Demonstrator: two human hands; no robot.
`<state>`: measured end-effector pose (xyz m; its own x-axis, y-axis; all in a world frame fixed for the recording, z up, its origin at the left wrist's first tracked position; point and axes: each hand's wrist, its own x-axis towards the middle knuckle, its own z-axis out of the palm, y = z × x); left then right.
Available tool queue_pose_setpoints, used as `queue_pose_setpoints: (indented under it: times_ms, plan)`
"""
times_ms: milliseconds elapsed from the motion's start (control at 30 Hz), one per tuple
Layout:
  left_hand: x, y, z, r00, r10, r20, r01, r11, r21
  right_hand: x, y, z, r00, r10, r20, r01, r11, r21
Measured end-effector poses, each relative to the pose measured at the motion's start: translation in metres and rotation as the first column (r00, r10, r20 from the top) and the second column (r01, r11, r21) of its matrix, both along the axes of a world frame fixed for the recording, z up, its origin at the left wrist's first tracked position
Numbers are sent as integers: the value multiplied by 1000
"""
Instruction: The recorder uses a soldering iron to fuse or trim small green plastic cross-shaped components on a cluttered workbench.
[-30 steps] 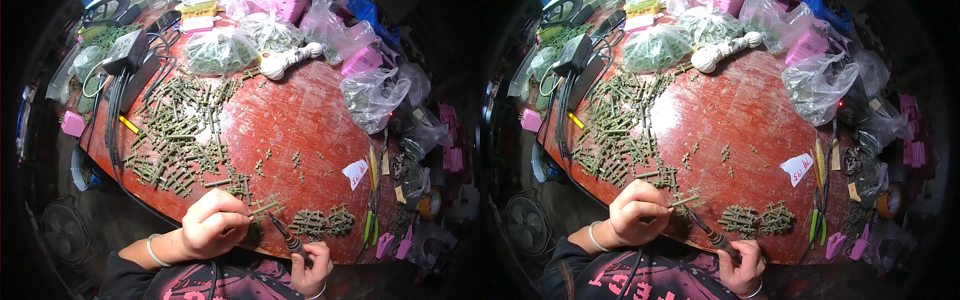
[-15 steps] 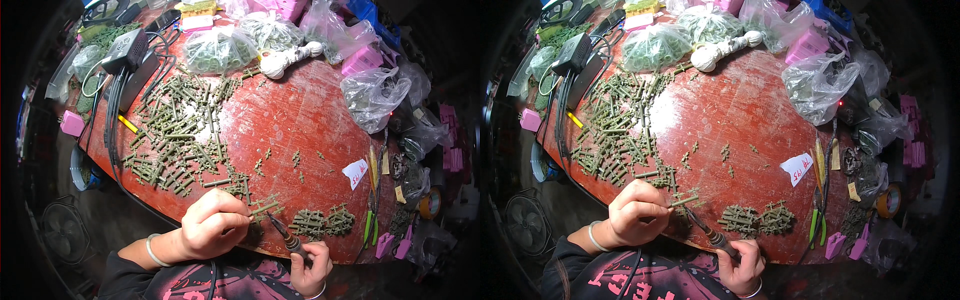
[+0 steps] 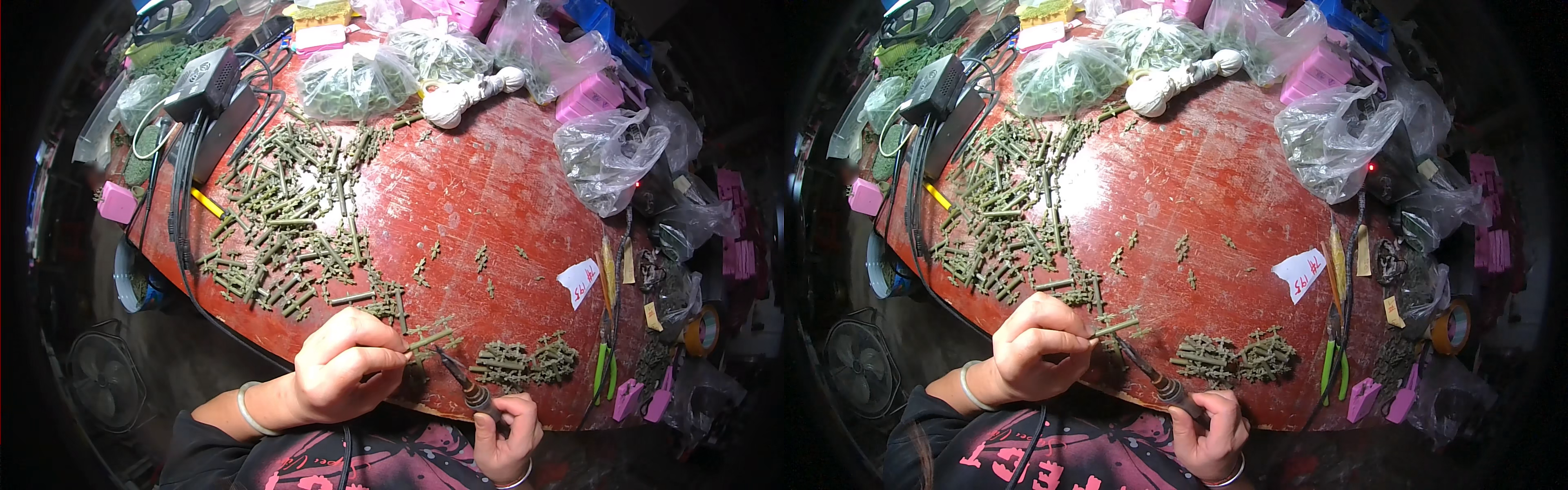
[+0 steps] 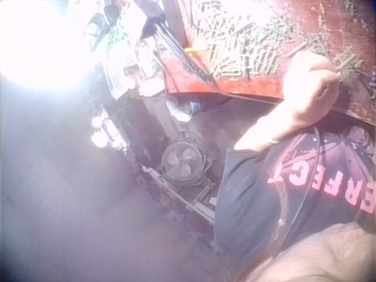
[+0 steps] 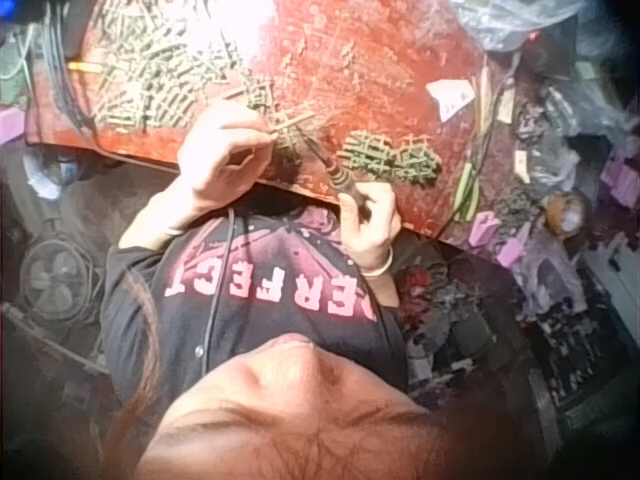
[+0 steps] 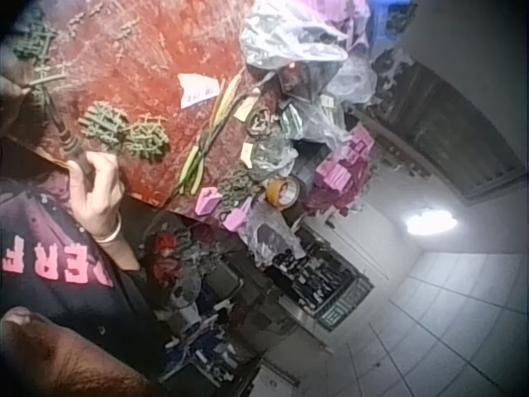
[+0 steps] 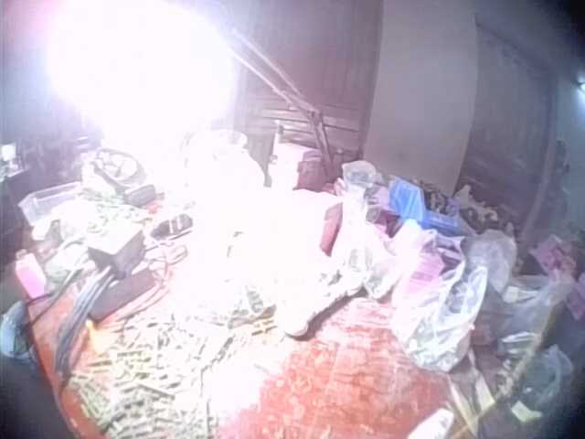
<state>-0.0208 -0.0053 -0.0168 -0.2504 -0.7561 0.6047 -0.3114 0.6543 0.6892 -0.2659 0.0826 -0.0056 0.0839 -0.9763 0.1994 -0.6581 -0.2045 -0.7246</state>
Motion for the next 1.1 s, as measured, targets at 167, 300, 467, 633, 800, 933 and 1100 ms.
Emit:
queue_pose_setpoints:
  times_ms: [167,300,467,633,800,933,1100]
  plan:
    - [0,0,0,1000,-4,1,4,1000,2,-1,3,-5,996,-45,80,44,999,13]
    - [-1,-3,1,1000,-19,-2,19,1000,12,-4,16,-15,973,-149,177,141,988,57]
    - [-13,-13,15,990,-95,-105,115,972,206,-6,34,-22,808,-375,455,378,922,89]
    - [-48,-25,21,949,-276,-154,309,910,276,-6,30,-18,723,-435,537,428,892,146]
    - [-59,-28,16,934,-291,-209,352,848,395,-13,30,-22,756,-368,541,380,920,94]
    - [-64,-26,14,927,-270,-258,364,811,457,-13,31,-20,754,-374,539,394,915,84]
    - [-74,-29,25,845,-181,-503,501,594,629,-16,29,-25,668,-416,617,518,855,16]
